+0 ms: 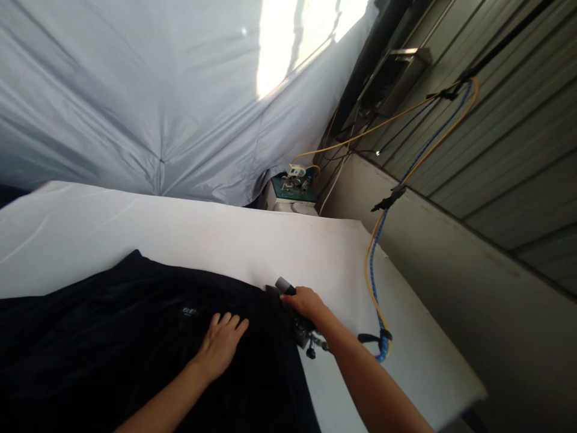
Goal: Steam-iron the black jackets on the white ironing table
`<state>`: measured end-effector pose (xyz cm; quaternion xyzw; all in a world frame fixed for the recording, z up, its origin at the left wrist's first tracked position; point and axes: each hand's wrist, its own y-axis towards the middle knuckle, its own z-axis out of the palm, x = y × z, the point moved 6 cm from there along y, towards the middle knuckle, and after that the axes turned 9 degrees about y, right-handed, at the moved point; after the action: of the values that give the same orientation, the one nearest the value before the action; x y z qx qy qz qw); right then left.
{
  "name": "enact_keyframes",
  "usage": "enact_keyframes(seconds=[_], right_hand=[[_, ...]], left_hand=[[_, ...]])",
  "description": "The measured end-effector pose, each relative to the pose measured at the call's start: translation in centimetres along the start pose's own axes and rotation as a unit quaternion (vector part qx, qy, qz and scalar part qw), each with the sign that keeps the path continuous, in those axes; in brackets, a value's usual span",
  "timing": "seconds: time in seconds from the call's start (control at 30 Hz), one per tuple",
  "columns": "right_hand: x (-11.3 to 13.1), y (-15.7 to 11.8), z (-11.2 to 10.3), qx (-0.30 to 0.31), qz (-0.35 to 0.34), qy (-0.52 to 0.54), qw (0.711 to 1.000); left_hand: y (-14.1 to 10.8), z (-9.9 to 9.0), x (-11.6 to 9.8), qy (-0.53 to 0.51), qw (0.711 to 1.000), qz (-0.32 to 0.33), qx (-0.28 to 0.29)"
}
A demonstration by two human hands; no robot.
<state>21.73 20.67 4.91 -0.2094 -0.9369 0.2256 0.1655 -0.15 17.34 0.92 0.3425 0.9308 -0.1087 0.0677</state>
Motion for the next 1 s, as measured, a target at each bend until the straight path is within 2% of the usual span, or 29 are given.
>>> enact_keyframes(seconds=[0.1, 0.2, 0.4, 0.57, 0.73, 0.87, 1.0], right_hand=[[-1.0, -0.9, 0.2, 0.002, -0.004, 0.003, 1.000], [-1.8, -1.8, 0.4, 0.006, -0.020, 0.006, 1.000], [-2.6, -2.9, 0.5, 0.025, -0.071, 0.003, 0.997], [-2.2, -4.0, 0.7, 0.052, -0.114, -0.047, 0.991], [-0.7, -4.9, 0.9, 0.054, -0.157, -0.133, 0.977], [-0.4, -4.1, 0.6, 0.033, -0.130, -0.100, 0.986], [-0.2, -3.2, 0.8, 0.029, -0.102, -0.059, 0.993]], left_hand=[[0.3, 0.4, 0.6, 0.013, 0.999, 0.029, 0.001], [0.5, -0.2, 1.6, 0.014, 0.998, 0.056, -0.023], [0.9, -0.4, 2.2, 0.011, 0.997, 0.059, -0.049], [0.8, 0.3, 2.1, 0.013, 0.997, 0.064, -0.052], [0.3, 0.1, 1.9, 0.024, 0.996, 0.067, -0.057], [-0.2, -0.3, 1.6, 0.019, 0.995, 0.066, -0.067], [-0.4, -0.6, 1.8, 0.016, 0.996, 0.069, -0.049]])
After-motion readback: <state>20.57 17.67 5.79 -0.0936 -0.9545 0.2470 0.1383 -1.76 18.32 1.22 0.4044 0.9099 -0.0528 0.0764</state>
